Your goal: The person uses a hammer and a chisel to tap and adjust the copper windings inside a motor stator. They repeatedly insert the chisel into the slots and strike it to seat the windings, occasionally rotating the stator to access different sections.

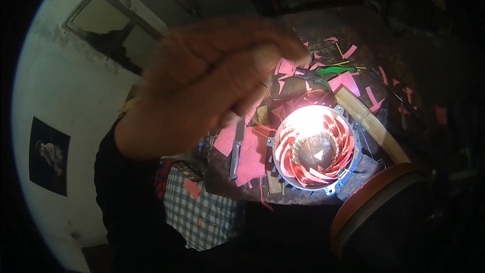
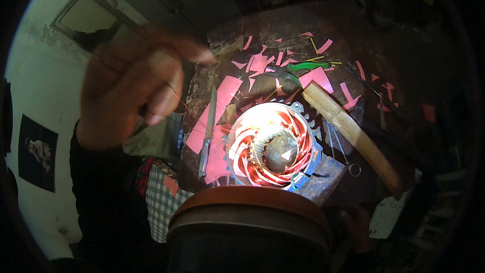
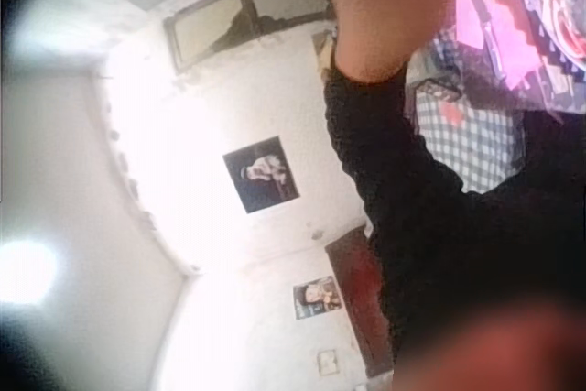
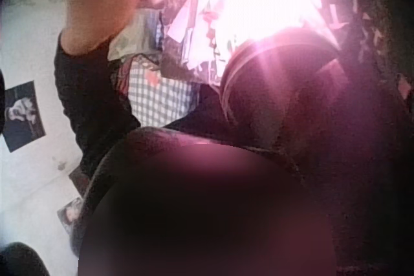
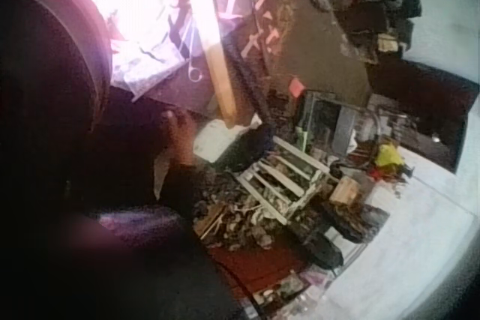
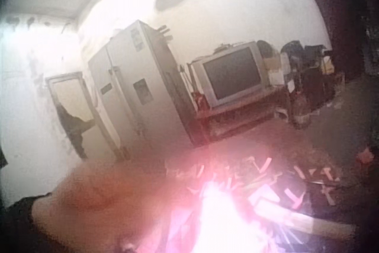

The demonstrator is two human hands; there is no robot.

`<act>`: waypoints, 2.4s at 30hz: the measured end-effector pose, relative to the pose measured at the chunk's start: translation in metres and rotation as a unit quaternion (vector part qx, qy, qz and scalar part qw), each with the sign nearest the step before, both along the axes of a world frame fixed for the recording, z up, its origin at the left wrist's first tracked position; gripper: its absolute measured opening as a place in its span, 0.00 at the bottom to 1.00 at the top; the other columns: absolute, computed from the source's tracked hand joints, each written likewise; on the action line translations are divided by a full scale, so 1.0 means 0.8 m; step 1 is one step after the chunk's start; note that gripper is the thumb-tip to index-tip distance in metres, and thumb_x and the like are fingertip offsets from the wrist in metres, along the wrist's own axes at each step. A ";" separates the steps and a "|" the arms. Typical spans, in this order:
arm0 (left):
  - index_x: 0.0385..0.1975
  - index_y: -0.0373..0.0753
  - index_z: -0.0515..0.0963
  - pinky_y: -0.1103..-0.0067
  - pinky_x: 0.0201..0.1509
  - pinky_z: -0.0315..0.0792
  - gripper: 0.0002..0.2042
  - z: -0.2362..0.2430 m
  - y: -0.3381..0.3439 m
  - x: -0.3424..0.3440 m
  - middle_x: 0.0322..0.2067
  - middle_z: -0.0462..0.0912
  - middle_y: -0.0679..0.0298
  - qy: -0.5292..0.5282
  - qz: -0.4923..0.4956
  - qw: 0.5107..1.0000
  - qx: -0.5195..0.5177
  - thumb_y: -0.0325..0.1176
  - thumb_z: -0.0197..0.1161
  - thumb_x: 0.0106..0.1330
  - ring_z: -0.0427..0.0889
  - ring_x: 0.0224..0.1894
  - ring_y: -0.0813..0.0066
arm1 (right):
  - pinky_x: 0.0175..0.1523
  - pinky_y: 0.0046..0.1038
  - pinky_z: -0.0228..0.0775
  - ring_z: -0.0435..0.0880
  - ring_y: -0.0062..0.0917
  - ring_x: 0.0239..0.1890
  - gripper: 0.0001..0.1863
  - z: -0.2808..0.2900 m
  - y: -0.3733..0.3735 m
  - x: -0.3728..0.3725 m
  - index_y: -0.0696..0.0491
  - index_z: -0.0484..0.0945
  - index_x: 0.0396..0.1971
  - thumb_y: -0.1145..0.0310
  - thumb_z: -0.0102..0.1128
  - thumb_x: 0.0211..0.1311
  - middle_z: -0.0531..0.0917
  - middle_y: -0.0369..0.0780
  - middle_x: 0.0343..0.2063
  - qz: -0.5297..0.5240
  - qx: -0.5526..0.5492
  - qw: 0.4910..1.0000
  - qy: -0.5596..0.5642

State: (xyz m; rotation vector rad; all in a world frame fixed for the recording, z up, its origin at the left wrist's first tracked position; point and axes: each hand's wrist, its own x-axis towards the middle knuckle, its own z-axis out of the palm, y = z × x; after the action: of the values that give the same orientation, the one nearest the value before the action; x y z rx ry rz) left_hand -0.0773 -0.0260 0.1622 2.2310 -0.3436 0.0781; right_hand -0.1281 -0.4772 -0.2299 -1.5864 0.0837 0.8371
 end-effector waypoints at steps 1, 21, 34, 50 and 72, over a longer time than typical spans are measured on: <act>0.56 0.31 0.85 0.86 0.21 0.60 0.15 0.007 0.003 -0.001 0.17 0.73 0.72 -0.017 0.007 1.000 -0.012 0.31 0.51 0.88 0.63 0.14 0.90 | 0.41 0.31 0.83 0.89 0.24 0.36 0.12 -0.003 -0.002 0.000 0.62 0.87 0.49 0.69 0.68 0.74 0.91 0.42 0.37 0.004 -0.013 0.999 -0.039; 0.70 0.34 0.77 0.66 0.62 0.82 0.31 -0.053 0.111 -0.023 0.58 0.87 0.56 0.140 0.052 0.978 0.144 0.34 0.79 0.68 0.86 0.61 0.66 | 0.40 0.30 0.81 0.88 0.22 0.33 0.12 0.005 0.005 -0.005 0.63 0.85 0.44 0.68 0.70 0.72 0.91 0.43 0.34 -0.006 -0.050 0.987 -0.153; 0.65 0.37 0.84 0.74 0.56 0.84 0.20 -0.131 0.017 0.016 0.48 0.93 0.55 0.116 -0.109 0.976 0.146 0.37 0.73 0.78 0.91 0.46 0.70 | 0.49 0.34 0.82 0.90 0.26 0.43 0.13 -0.011 0.015 -0.015 0.63 0.87 0.48 0.70 0.69 0.71 0.92 0.44 0.39 -0.027 -0.106 0.978 -0.179; 0.57 0.31 0.84 0.76 0.48 0.88 0.13 -0.147 0.059 0.030 0.42 0.93 0.57 0.224 0.000 0.950 -0.217 0.33 0.55 0.89 0.94 0.41 0.71 | 0.33 0.31 0.83 0.92 0.27 0.28 0.08 0.003 0.021 -0.016 0.63 0.85 0.46 0.74 0.64 0.75 0.92 0.46 0.34 -0.041 -0.058 0.990 -0.118; 0.55 0.30 0.80 0.72 0.39 0.90 0.20 -0.128 0.044 0.008 0.38 0.91 0.53 0.210 -0.088 0.939 -0.258 0.42 0.48 0.92 0.93 0.35 0.67 | 0.36 0.29 0.83 0.91 0.24 0.31 0.11 -0.032 0.009 -0.017 0.63 0.86 0.48 0.72 0.68 0.73 0.92 0.43 0.36 -0.016 -0.107 0.952 -0.286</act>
State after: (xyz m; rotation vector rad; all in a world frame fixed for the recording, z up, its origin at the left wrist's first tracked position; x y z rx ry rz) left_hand -0.0709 0.0093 0.0599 1.6327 -0.2483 -0.3633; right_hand -0.1420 -0.4699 -0.2554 -1.9722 -0.2232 0.3227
